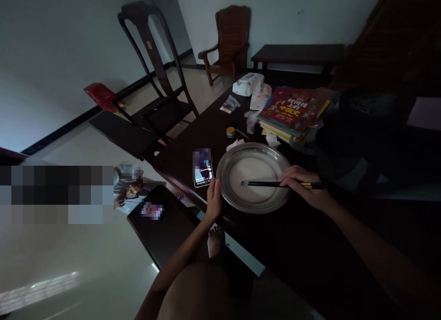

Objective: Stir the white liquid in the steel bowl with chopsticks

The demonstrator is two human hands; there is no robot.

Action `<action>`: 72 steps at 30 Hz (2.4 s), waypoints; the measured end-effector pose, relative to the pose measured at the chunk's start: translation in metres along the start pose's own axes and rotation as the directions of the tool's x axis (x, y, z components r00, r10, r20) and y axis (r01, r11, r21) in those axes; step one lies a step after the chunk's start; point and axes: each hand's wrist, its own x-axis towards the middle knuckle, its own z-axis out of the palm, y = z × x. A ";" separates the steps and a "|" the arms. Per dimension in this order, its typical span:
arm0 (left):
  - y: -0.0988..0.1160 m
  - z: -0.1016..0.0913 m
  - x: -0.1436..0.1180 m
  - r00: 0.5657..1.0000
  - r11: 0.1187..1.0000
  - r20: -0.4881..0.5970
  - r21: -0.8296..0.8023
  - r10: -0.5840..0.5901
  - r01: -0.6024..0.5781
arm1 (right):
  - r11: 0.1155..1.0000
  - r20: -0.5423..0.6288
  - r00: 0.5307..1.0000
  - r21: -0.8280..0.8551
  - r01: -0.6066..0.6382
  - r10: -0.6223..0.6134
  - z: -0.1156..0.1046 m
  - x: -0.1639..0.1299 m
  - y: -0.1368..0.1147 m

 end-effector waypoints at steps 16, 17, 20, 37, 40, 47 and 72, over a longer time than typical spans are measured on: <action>-0.009 0.000 0.001 1.000 1.000 0.004 -0.014 0.025 -0.025 | 0.999 -0.079 0.996 -0.001 -0.036 0.036 -0.002 0.000 0.000; -0.009 0.000 0.001 1.000 1.000 0.002 -0.016 0.023 -0.022 | 0.999 -0.056 0.998 0.010 -0.035 0.036 -0.002 -0.001 0.001; -0.007 0.000 0.001 1.000 1.000 -0.005 -0.009 0.002 -0.002 | 1.000 -0.009 1.000 -0.004 -0.014 0.014 0.000 -0.001 0.001; -0.008 0.001 0.001 1.000 1.000 0.007 -0.017 -0.008 0.008 | 0.999 -0.097 0.994 0.020 -0.049 0.051 0.000 -0.001 0.003; -0.005 0.002 0.001 1.000 1.000 0.005 -0.016 0.007 -0.007 | 1.000 -0.026 0.999 0.009 -0.025 0.025 0.001 -0.001 0.002; -0.004 0.001 0.000 1.000 1.000 -0.010 -0.002 -0.007 0.007 | 0.998 -0.100 0.993 -0.020 -0.060 0.058 -0.002 -0.001 0.003; -0.007 0.001 -0.001 0.988 0.988 -0.051 0.028 -0.147 0.149 | 1.000 -0.004 1.000 0.000 0.017 -0.017 -0.001 -0.002 0.006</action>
